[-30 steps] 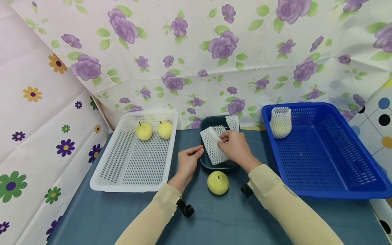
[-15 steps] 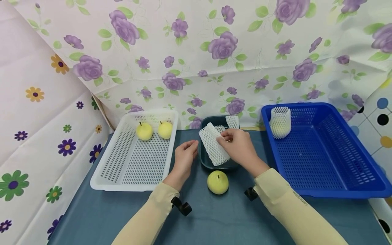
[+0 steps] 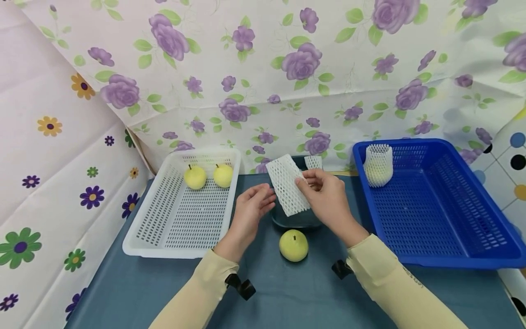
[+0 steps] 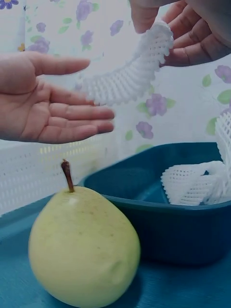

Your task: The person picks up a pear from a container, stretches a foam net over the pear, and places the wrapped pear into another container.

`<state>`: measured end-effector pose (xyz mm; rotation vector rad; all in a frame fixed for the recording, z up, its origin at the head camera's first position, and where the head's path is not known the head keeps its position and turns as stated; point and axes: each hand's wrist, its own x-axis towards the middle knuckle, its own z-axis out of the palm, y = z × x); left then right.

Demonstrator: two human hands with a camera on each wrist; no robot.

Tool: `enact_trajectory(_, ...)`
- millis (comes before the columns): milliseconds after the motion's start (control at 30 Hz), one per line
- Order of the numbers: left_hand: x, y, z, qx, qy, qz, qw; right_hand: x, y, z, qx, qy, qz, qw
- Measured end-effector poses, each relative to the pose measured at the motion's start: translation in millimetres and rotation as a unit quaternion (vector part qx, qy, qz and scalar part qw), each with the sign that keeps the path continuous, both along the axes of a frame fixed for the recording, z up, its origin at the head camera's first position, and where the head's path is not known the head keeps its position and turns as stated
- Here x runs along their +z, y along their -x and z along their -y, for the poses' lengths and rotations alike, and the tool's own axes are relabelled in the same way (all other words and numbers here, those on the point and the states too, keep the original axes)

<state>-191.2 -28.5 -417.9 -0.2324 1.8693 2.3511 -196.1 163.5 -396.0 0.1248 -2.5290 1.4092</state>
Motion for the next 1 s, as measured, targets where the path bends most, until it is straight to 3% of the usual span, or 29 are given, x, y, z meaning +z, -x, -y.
enact_trajectory(167, 6.6, -8.5, -3, -0.089, 0.037, -0.018, 0.9952, 4.5, -5.0, 2, -0.004, 0.030, -0.028, 0.999)
enact_trajectory(267, 8.3, -10.3, -4, -0.112, 0.057, -0.047, 0.9910, 8.2, -9.5, 3, 0.004, 0.042, -0.021, 0.999)
enact_trajectory(367, 11.4, -8.9, -3, -0.088, 0.064, -0.084, 0.9906, 15.1, -16.5, 5, 0.010, 0.054, -0.006, 0.998)
enact_trajectory(533, 18.0, -1.9, -1, -0.004, 0.050, -0.134, 0.9898, 24.5, -30.5, 10, 0.005, 0.074, 0.015, 0.997)
enact_trajectory(700, 22.5, 1.3, -1, 0.055, 0.067, -0.179, 0.9800, 9.2, -29.5, 9, 0.062, 0.103, 0.044, 0.992)
enact_trajectory(833, 30.4, -5.6, -4, 0.052, 0.102, -0.212, 0.9706, -5.9, -20.2, 8, 0.106, 0.128, 0.072, 0.983)
enact_trajectory(1000, 43.1, -17.9, -6, 0.000, 0.124, -0.239, 0.9630, -6.3, -13.5, 7, 0.106, 0.197, 0.086, 0.971)
